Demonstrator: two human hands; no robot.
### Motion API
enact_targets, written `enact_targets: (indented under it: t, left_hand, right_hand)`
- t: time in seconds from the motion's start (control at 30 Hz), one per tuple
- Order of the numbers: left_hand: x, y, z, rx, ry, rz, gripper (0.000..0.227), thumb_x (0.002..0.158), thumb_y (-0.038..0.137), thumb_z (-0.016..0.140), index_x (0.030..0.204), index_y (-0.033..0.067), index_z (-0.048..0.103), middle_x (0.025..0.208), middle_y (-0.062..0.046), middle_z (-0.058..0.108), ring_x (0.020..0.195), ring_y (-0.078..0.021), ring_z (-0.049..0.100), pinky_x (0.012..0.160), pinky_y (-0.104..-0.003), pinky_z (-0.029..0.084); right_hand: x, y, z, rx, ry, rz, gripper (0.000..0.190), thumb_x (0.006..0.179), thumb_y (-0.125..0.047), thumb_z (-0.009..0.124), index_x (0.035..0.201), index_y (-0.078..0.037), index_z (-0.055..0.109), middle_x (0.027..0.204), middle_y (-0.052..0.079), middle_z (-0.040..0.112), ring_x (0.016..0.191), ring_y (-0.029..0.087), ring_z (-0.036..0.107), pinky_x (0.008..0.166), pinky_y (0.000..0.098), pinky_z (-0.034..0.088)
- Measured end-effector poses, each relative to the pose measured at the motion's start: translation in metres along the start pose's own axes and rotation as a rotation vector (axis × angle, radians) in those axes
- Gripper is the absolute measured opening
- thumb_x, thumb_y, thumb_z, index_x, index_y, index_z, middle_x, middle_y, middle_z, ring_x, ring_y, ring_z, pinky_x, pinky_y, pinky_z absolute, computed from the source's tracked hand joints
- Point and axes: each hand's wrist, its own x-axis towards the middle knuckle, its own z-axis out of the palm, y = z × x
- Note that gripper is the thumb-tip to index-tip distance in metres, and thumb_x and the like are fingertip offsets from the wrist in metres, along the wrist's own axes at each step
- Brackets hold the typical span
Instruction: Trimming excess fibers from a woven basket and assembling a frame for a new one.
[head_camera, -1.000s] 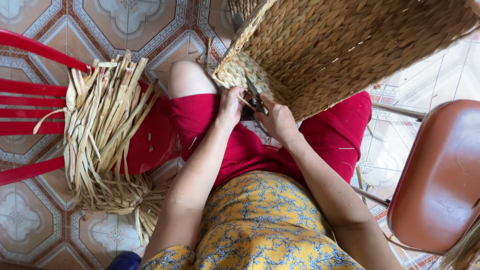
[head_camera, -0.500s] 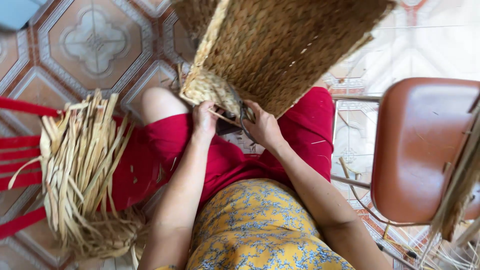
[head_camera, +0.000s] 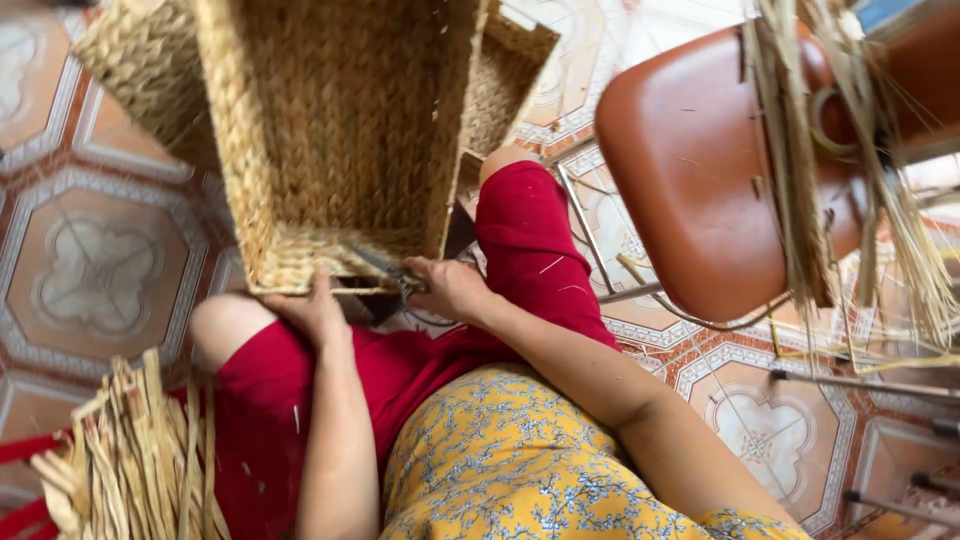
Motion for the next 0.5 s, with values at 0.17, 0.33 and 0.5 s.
enact_targets:
  t: [0.17,0.33,0.5]
  left_hand:
    - [0.012,0.002,0.002,-0.717,-0.329,-1.182,0.062,0.086,0.021,0.070,0.143,0.0172,0.047,0.132,-0.008,0.060,0.113,-0.0293,0.064,0.088,-0.051,0.053]
    - [-0.006,0.000,-0.003,-0.503,-0.684,-1.088,0.045,0.096,0.031,0.066,0.134,0.0091,0.057,0.122,-0.010,0.066,0.104,-0.0264,0.068,0.082,-0.044,0.059]
    - [-0.023,0.061,-0.038,0.000,-1.042,-0.790,0.040,0.104,0.037,0.064,0.120,0.0012,0.071,0.105,-0.015,0.073,0.090,-0.0250,0.069,0.075,-0.034,0.058]
  right_hand:
    - [0.001,0.012,0.010,0.048,0.028,-0.082,0.072,0.074,-0.038,0.082,0.138,-0.012,0.058,0.100,0.021,0.075,0.092,0.038,0.073,0.081,0.0486,0.057]
    - [0.002,0.005,0.011,0.005,-0.011,-0.036,0.073,0.077,-0.042,0.080,0.140,-0.014,0.057,0.098,0.021,0.074,0.092,0.037,0.073,0.081,0.0485,0.058]
    - [0.009,0.012,0.023,-0.089,-0.077,-0.024,0.062,0.080,-0.040,0.075,0.136,-0.016,0.061,0.101,0.018,0.075,0.095,0.035,0.073,0.080,0.0484,0.059]
